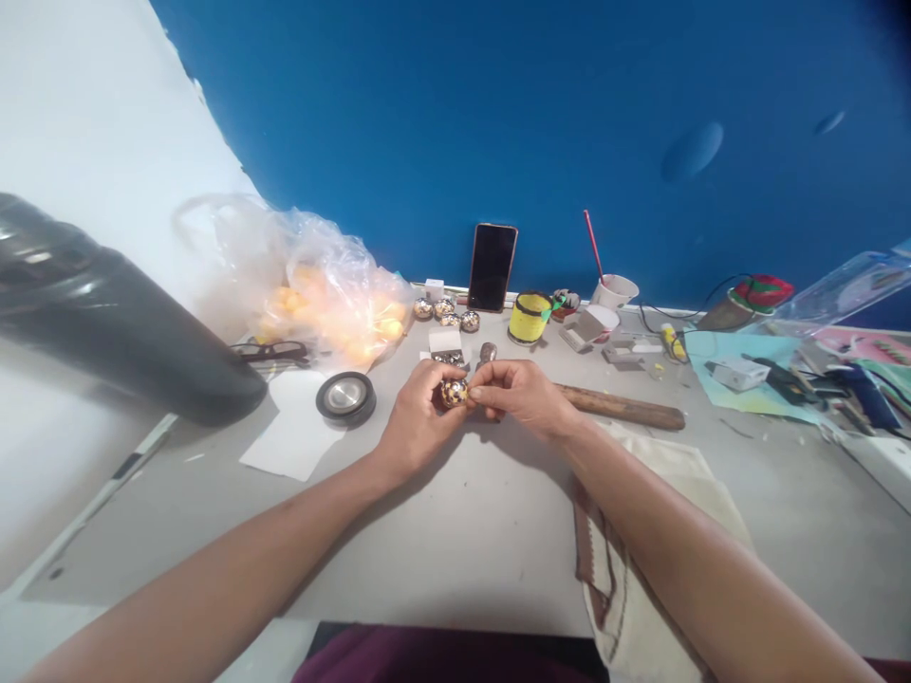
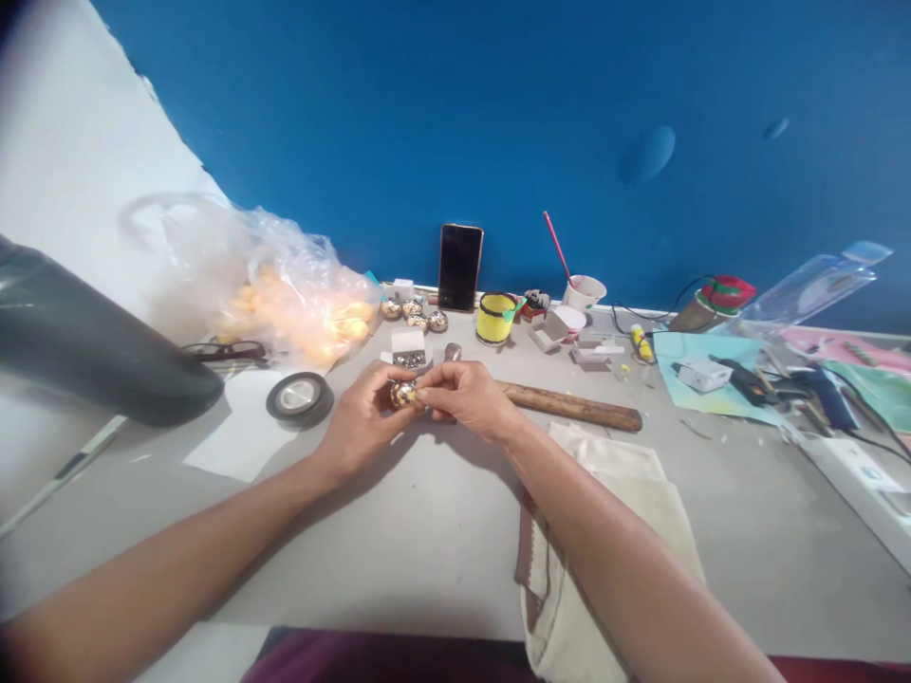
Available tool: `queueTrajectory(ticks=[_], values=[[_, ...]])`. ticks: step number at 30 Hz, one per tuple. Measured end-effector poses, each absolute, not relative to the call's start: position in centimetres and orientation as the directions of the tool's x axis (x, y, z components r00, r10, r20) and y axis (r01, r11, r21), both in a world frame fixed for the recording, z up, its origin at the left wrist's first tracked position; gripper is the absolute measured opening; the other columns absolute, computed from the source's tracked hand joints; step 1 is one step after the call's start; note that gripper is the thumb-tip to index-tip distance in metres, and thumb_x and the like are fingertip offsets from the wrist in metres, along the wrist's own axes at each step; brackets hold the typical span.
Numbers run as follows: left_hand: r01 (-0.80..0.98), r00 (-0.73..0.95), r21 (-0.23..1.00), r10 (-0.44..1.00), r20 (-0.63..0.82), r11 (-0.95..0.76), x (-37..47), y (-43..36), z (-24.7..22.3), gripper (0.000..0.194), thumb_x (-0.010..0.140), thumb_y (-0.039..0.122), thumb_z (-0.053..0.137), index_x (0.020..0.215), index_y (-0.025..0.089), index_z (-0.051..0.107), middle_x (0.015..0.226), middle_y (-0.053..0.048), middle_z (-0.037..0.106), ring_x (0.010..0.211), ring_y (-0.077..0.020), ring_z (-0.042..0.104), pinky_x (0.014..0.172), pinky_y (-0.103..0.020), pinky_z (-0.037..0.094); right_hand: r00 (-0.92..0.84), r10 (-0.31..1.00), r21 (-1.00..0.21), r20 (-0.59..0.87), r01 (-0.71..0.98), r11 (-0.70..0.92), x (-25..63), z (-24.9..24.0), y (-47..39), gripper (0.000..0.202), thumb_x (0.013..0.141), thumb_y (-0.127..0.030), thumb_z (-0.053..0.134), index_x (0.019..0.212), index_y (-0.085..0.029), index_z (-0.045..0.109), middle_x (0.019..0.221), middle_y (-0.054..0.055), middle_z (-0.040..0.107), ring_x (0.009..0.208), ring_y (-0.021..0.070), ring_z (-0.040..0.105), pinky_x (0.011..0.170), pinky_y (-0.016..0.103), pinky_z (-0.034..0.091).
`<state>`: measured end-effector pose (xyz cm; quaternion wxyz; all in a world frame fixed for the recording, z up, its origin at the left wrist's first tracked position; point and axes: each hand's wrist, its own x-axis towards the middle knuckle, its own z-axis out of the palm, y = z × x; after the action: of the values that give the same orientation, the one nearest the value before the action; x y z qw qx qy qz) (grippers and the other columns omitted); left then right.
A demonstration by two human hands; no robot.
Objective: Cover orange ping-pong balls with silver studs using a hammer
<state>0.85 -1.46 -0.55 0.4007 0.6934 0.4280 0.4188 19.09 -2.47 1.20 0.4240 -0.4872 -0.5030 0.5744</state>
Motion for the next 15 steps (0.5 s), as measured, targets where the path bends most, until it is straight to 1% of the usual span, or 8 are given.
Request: queueTrajectory(ticks=[6, 10, 15], values=[[0.291, 0.298, 0.878, 0.908, 0.295, -0.381, 0.71, -1.28, -0.99, 0.021, 0.082, 0.031, 0.077, 0.098, 0.021, 0.067, 0.096, -0.003, 0.061, 0.080, -0.0178, 0.058, 0.074, -0.029, 0.046, -0.148, 0.982, -0.993, -0.121, 0.028, -0.118, 18.91, 1.25, -2.54, 0.018, 0.065, -0.029, 0.077, 0.074, -0.015, 0.070, 0.066, 0.000, 0.067, 0.053, 0.0091, 0.051, 0.053, 0.024, 0.042], [0.315, 0.292, 0.857, 0.901, 0.321, -0.407, 0.71, -1.31, -1.00, 0.019, 0.082, 0.028, 0.076, 0.096, 0.021, 0.066, 0.095, -0.002, 0.060, 0.079, -0.0172, 0.057, 0.073, -0.029, 0.046, -0.124, 0.983, -0.990, -0.135, 0.059, -0.128, 18.63, 1.42, -2.58, 0.018, 0.063, -0.030, 0.075, 0.071, -0.016, 0.069, 0.064, 0.000, 0.065, 0.053, 0.0091, 0.048, 0.052, 0.024, 0.040], [0.337, 0.291, 0.833, 0.890, 0.352, -0.439, 0.64, -1.43, -1.02, 0.019, 0.084, 0.030, 0.074, 0.098, 0.021, 0.066, 0.096, -0.004, 0.060, 0.084, -0.0187, 0.059, 0.075, -0.031, 0.047, -0.120, 0.984, -0.989, -0.130, 0.083, -0.121, 18.43, 1.63, -2.66, 0.018, 0.063, -0.031, 0.074, 0.072, -0.016, 0.069, 0.064, 0.000, 0.065, 0.054, 0.0092, 0.047, 0.052, 0.024, 0.036]])
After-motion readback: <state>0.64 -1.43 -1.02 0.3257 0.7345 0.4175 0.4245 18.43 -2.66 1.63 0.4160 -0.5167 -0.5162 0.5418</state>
